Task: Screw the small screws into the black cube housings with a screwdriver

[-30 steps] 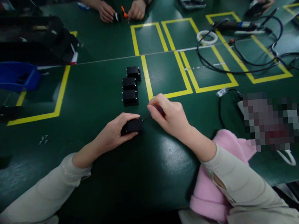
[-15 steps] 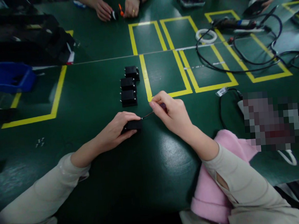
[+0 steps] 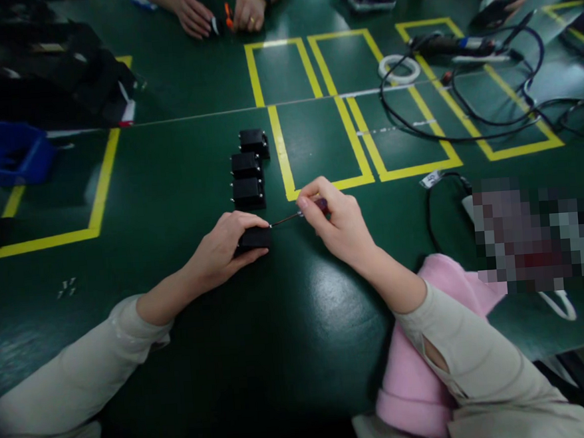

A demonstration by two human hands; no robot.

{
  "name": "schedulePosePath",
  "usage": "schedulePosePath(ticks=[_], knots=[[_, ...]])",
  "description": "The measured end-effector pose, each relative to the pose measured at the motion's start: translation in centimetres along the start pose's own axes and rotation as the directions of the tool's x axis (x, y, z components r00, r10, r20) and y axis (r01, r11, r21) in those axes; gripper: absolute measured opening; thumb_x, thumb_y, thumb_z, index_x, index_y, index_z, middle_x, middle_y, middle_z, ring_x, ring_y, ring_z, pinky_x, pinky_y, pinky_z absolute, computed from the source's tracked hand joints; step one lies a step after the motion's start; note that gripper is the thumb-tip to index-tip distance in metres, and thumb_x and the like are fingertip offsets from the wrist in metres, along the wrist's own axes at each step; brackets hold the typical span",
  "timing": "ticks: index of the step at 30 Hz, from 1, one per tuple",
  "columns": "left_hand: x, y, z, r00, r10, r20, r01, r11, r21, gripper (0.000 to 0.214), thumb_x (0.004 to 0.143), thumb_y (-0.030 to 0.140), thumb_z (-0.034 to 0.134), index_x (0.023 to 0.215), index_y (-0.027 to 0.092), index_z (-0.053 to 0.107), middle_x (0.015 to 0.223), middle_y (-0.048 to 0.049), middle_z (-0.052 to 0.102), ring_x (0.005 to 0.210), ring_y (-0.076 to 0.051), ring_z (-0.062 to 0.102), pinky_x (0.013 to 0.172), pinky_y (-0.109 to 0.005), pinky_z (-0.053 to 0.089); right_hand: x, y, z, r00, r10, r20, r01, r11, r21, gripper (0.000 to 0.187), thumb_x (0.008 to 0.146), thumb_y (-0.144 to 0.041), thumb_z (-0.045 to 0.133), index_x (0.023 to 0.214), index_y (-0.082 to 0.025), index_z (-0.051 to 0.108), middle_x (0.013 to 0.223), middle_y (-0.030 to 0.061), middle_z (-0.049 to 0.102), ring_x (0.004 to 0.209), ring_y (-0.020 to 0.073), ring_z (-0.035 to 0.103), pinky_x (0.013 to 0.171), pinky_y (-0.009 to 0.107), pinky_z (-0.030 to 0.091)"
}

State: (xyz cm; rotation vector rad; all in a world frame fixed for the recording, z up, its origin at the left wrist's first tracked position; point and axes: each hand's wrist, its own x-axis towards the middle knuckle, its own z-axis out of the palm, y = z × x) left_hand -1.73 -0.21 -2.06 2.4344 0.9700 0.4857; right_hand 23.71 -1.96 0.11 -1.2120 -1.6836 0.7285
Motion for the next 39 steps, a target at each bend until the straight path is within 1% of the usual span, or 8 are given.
schedulePosePath(ticks=[3,7,11,14,23,30,33,39], knots=[[-0.08,-0.14,-0.01,1.000,0.009,-0.018,-0.009,1.000,-0.006,0.033,0.098,0.031,0.063,0.127,0.021,0.051,0.124,-0.0087,0.062,0.112,-0.024,0.056,0.097,-0.041,0.048,-0.03,0.13,0.04,0.999,0.031,-0.009,-0.031,0.999,0.036,0.020,0.101,-0.040,0.054,0.093,-0.021,0.056,0.064,-0.0082,0.053,0.045,0.0050,0.049,0.047,0.021,0.036],[-0.27,-0.17,0.04,0.998,0.040,-0.046,-0.040,0.999,-0.004,0.033,0.098,0.029,0.063,0.126,0.020,0.050,0.123,-0.0087,0.062,0.110,-0.024,0.057,0.096,-0.040,0.048,0.03,0.24,0.07,0.998,0.065,-0.010,-0.064,0.995,0.078,0.013,0.101,-0.033,0.056,0.097,-0.021,0.056,0.063,-0.0087,0.054,0.047,0.0063,0.053,0.050,0.022,0.039],[-0.38,-0.22,0.08,0.998,0.034,-0.044,-0.035,0.999,-0.016,0.033,0.097,0.029,0.064,0.127,0.020,0.050,0.123,-0.0085,0.062,0.110,-0.024,0.057,0.095,-0.039,0.048,0.03,0.30,0.01,0.996,0.094,-0.006,-0.093,0.987,0.133,0.020,0.101,-0.038,0.056,0.090,-0.021,0.057,0.055,-0.0096,0.050,0.044,0.0072,0.051,0.049,0.023,0.039],[-0.42,-0.24,0.07,0.999,0.024,-0.043,-0.025,1.000,-0.018,0.034,0.098,0.030,0.064,0.127,0.020,0.050,0.123,-0.0085,0.062,0.110,-0.024,0.057,0.094,-0.039,0.048,-0.03,0.28,-0.01,0.995,0.098,-0.007,-0.096,0.988,0.121,0.025,0.100,-0.041,0.058,0.084,-0.021,0.058,0.053,-0.0093,0.050,0.042,0.0068,0.050,0.047,0.023,0.036],[-0.45,-0.25,0.08,0.998,0.038,-0.051,-0.039,0.999,-0.019,0.034,0.098,0.030,0.064,0.127,0.020,0.050,0.123,-0.0088,0.062,0.110,-0.024,0.058,0.095,-0.039,0.048,-0.08,0.29,0.10,0.991,0.135,-0.014,-0.128,0.967,0.221,0.015,0.100,-0.033,0.059,0.092,-0.021,0.059,0.055,-0.0091,0.052,0.044,0.0070,0.052,0.047,0.022,0.039],[-0.52,-0.30,0.00,0.998,0.035,-0.047,-0.036,0.999,-0.030,0.035,0.098,0.029,0.065,0.128,0.020,0.050,0.123,-0.0084,0.062,0.112,-0.024,0.058,0.096,-0.039,0.048,0.02,0.40,0.25,0.989,0.148,-0.012,-0.141,0.964,0.224,0.022,0.099,-0.037,0.061,0.085,-0.021,0.060,0.052,-0.0090,0.049,0.040,0.0054,0.049,0.042,0.021,0.034],[-0.51,-0.26,-0.06,0.998,0.040,-0.044,-0.041,0.999,-0.017,0.034,0.098,0.028,0.064,0.127,0.020,0.050,0.123,-0.0084,0.062,0.111,-0.023,0.058,0.095,-0.038,0.048,0.07,0.53,0.28,0.987,0.163,-0.015,-0.152,0.949,0.275,0.018,0.100,-0.038,0.060,0.091,-0.022,0.059,0.055,-0.0092,0.050,0.042,0.0061,0.050,0.043,0.022,0.038],[-0.46,-0.31,-0.08,0.998,0.039,-0.038,-0.039,0.999,-0.011,0.034,0.098,0.028,0.064,0.128,0.019,0.050,0.123,-0.0089,0.062,0.110,-0.024,0.058,0.094,-0.038,0.048,0.01,0.67,0.25,0.986,0.165,-0.011,-0.156,0.954,0.254,0.017,0.101,-0.037,0.058,0.093,-0.022,0.060,0.053,-0.0090,0.051,0.044,0.0071,0.050,0.047,0.022,0.039]])
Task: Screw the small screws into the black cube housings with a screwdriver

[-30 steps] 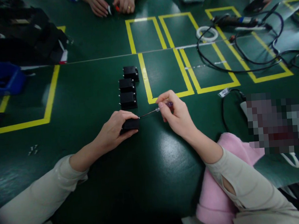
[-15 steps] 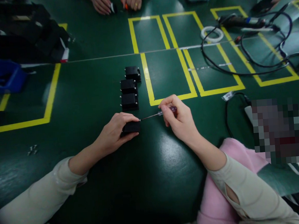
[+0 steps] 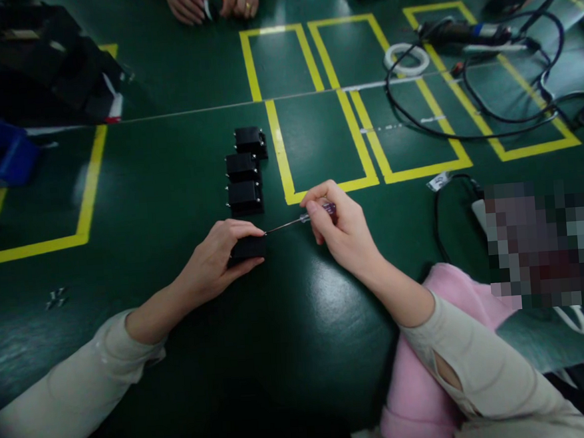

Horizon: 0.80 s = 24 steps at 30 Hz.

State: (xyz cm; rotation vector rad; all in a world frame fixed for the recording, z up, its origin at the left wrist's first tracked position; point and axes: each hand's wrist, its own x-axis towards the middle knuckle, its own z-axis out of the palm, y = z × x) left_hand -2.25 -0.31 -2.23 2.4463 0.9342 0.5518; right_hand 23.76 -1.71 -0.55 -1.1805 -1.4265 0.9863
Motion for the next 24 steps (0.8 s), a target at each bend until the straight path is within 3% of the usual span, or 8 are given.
schedulePosePath(ticks=[4,11,17,21,24], knots=[[0.02,0.06,-0.04,1.000,-0.011,0.002,0.011,1.000,-0.008,0.033,0.098,0.029,0.063,0.128,0.019,0.050,0.123,-0.0094,0.062,0.111,-0.024,0.058,0.095,-0.039,0.049,-0.02,-0.03,-0.01,1.000,-0.003,0.005,0.003,1.000,-0.024,0.024,0.101,-0.040,0.057,0.086,-0.021,0.060,0.050,-0.0094,0.047,0.041,0.0060,0.047,0.044,0.022,0.035],[0.10,0.27,-0.23,1.000,-0.022,0.010,0.022,1.000,-0.022,0.032,0.099,0.029,0.061,0.127,0.020,0.050,0.124,-0.0090,0.062,0.111,-0.024,0.058,0.095,-0.040,0.049,0.17,-0.19,-0.02,1.000,-0.002,-0.008,0.002,1.000,-0.013,0.017,0.100,-0.038,0.058,0.095,-0.022,0.058,0.053,-0.0090,0.052,0.043,0.0076,0.052,0.046,0.022,0.039],[0.04,0.12,-0.09,1.000,-0.022,0.003,0.022,1.000,-0.012,0.033,0.098,0.029,0.063,0.127,0.021,0.050,0.124,-0.0085,0.062,0.110,-0.024,0.058,0.094,-0.039,0.049,0.19,-0.12,-0.04,1.000,0.012,0.004,-0.012,1.000,-0.027,0.021,0.099,-0.039,0.060,0.088,-0.022,0.058,0.049,-0.0098,0.048,0.038,0.0069,0.048,0.041,0.022,0.033],[-0.01,0.08,0.02,1.000,-0.016,-0.008,0.016,1.000,-0.017,0.033,0.098,0.029,0.063,0.126,0.020,0.050,0.123,-0.0084,0.062,0.109,-0.023,0.058,0.094,-0.039,0.049,0.17,-0.07,-0.04,1.000,0.006,0.002,-0.006,1.000,-0.004,0.014,0.099,-0.037,0.060,0.100,-0.023,0.057,0.053,-0.0103,0.051,0.042,0.0078,0.052,0.046,0.022,0.039],[0.01,0.14,0.01,1.000,-0.016,-0.006,0.016,1.000,-0.015,0.033,0.098,0.029,0.063,0.127,0.020,0.050,0.123,-0.0085,0.062,0.109,-0.023,0.058,0.094,-0.039,0.049,0.18,0.08,-0.06,1.000,0.017,0.002,-0.017,1.000,0.020,0.016,0.099,-0.038,0.060,0.097,-0.023,0.058,0.052,-0.0104,0.049,0.041,0.0076,0.050,0.045,0.022,0.039]])
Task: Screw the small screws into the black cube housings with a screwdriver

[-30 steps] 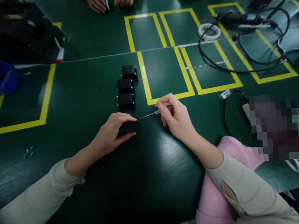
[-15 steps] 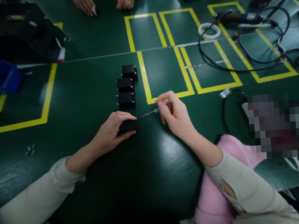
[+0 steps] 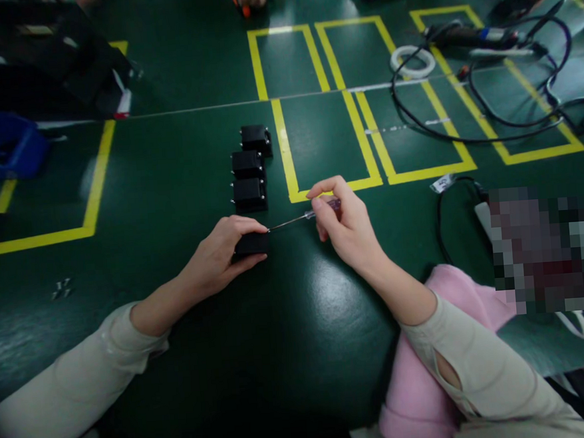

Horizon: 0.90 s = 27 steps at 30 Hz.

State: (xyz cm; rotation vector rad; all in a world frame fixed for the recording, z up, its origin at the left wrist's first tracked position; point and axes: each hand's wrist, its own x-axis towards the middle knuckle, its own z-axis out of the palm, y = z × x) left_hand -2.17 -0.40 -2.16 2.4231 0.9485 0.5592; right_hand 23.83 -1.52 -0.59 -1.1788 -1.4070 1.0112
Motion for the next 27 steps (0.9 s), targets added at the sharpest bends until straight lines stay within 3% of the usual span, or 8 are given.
schedulePosePath(ticks=[4,10,15,22,27], knots=[[0.02,0.05,-0.04,1.000,-0.005,0.009,0.005,1.000,0.004,0.033,0.098,0.029,0.062,0.127,0.021,0.049,0.123,-0.0086,0.062,0.110,-0.024,0.058,0.094,-0.039,0.049,0.00,0.06,0.01,1.000,0.010,0.001,-0.010,0.999,-0.030,0.020,0.099,-0.040,0.059,0.090,-0.022,0.059,0.049,-0.0106,0.044,0.039,0.0069,0.048,0.041,0.022,0.035],[-0.06,0.01,-0.01,1.000,-0.010,0.009,0.010,1.000,0.005,0.033,0.098,0.029,0.063,0.127,0.021,0.049,0.124,-0.0087,0.062,0.109,-0.023,0.058,0.093,-0.039,0.050,-0.02,-0.11,0.01,1.000,-0.011,-0.001,0.011,0.999,-0.032,0.012,0.099,-0.034,0.060,0.100,-0.022,0.057,0.054,-0.0096,0.052,0.044,0.0078,0.052,0.046,0.022,0.040],[-0.08,-0.02,-0.09,0.999,-0.029,0.023,0.029,1.000,-0.006,0.033,0.098,0.029,0.063,0.128,0.021,0.050,0.125,-0.0089,0.062,0.110,-0.024,0.058,0.094,-0.040,0.050,0.00,-0.27,-0.01,1.000,0.005,0.001,-0.005,0.997,-0.078,0.021,0.099,-0.039,0.060,0.087,-0.022,0.058,0.051,-0.0091,0.049,0.040,0.0068,0.049,0.042,0.022,0.034],[0.04,0.16,-0.18,0.999,-0.033,0.023,0.034,0.999,-0.006,0.033,0.098,0.030,0.062,0.127,0.021,0.050,0.126,-0.0094,0.062,0.111,-0.024,0.058,0.095,-0.041,0.049,0.01,-0.27,-0.01,1.000,0.003,0.007,-0.003,1.000,-0.030,0.014,0.098,-0.035,0.062,0.100,-0.023,0.056,0.054,-0.0101,0.052,0.043,0.0079,0.052,0.046,0.022,0.039],[0.00,0.18,-0.12,0.999,-0.035,0.026,0.036,0.999,-0.011,0.033,0.098,0.030,0.063,0.127,0.021,0.050,0.125,-0.0086,0.062,0.112,-0.024,0.058,0.096,-0.041,0.049,-0.04,-0.06,-0.01,1.000,0.013,0.003,-0.013,0.998,-0.056,0.022,0.099,-0.040,0.060,0.086,-0.022,0.056,0.050,-0.0096,0.047,0.039,0.0068,0.047,0.042,0.023,0.034]])
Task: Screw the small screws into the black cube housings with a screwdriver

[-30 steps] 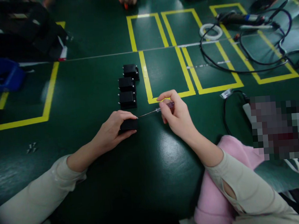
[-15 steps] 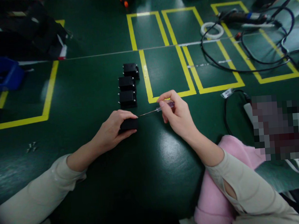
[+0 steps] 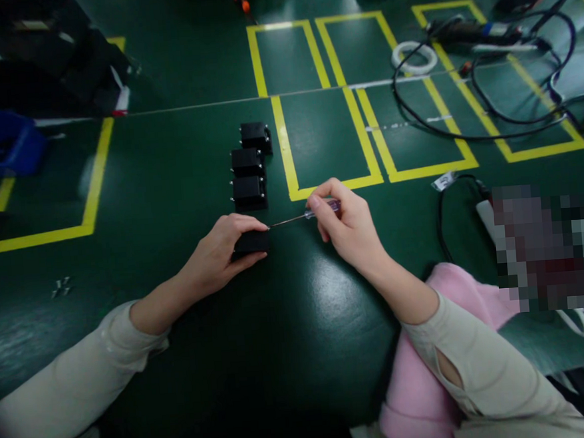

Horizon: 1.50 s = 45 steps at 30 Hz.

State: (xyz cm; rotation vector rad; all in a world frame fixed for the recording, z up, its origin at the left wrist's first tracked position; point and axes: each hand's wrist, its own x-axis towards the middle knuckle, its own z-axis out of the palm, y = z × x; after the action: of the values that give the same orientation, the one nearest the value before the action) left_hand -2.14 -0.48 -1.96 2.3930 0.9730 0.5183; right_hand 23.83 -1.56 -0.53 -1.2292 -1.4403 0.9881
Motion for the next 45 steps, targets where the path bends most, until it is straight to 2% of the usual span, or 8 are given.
schedulePosePath(ticks=[3,8,15,26,42,45], knots=[[-0.08,-0.12,0.03,1.000,0.005,-0.003,-0.005,1.000,0.009,0.034,0.098,0.029,0.063,0.128,0.021,0.049,0.126,-0.0088,0.062,0.111,-0.024,0.058,0.095,-0.040,0.049,-0.06,-0.17,0.02,1.000,-0.002,-0.005,0.002,1.000,-0.006,0.017,0.099,-0.039,0.060,0.094,-0.024,0.055,0.051,-0.0107,0.044,0.039,0.0078,0.047,0.041,0.023,0.032],[-0.10,-0.14,0.00,1.000,0.012,0.002,-0.012,1.000,0.007,0.035,0.098,0.029,0.063,0.129,0.021,0.049,0.125,-0.0091,0.061,0.111,-0.024,0.058,0.095,-0.040,0.049,-0.06,-0.42,0.01,1.000,-0.008,0.015,0.008,1.000,0.026,0.015,0.098,-0.035,0.060,0.107,-0.026,0.051,0.055,-0.0105,0.045,0.043,0.0101,0.049,0.046,0.026,0.038],[0.02,-0.04,0.02,1.000,0.003,-0.002,-0.003,1.000,0.002,0.033,0.098,0.029,0.062,0.128,0.022,0.049,0.126,-0.0088,0.062,0.112,-0.024,0.058,0.095,-0.041,0.049,-0.06,-0.47,-0.03,1.000,0.012,-0.019,-0.013,0.997,-0.072,0.014,0.099,-0.038,0.060,0.096,-0.025,0.055,0.049,-0.0105,0.047,0.038,0.0080,0.046,0.041,0.023,0.032],[0.04,-0.17,0.01,1.000,0.024,-0.007,-0.024,1.000,0.012,0.034,0.098,0.028,0.063,0.128,0.021,0.049,0.125,-0.0087,0.062,0.112,-0.024,0.058,0.096,-0.040,0.050,-0.21,-0.76,0.01,1.000,0.005,-0.024,-0.007,0.995,-0.100,0.005,0.099,-0.029,0.057,0.099,-0.024,0.056,0.048,-0.0101,0.048,0.038,0.0085,0.045,0.041,0.023,0.031],[0.02,-0.11,-0.07,0.999,0.029,-0.015,-0.029,1.000,0.005,0.034,0.097,0.027,0.064,0.128,0.021,0.050,0.124,-0.0085,0.062,0.111,-0.024,0.058,0.096,-0.040,0.049,-0.34,-0.66,-0.18,0.999,-0.044,-0.015,0.041,0.987,-0.157,0.002,0.100,-0.028,0.055,0.099,-0.025,0.056,0.055,-0.0080,0.048,0.043,0.0091,0.045,0.045,0.027,0.031],[0.03,-0.09,-0.07,1.000,0.022,-0.012,-0.022,1.000,0.004,0.034,0.098,0.028,0.063,0.128,0.021,0.049,0.125,-0.0087,0.062,0.111,-0.024,0.058,0.095,-0.040,0.049,-0.35,-0.84,-0.20,0.998,-0.066,-0.011,0.062,0.979,-0.195,0.005,0.099,-0.030,0.057,0.098,-0.025,0.057,0.060,-0.0064,0.052,0.047,0.0093,0.047,0.047,0.026,0.032]])
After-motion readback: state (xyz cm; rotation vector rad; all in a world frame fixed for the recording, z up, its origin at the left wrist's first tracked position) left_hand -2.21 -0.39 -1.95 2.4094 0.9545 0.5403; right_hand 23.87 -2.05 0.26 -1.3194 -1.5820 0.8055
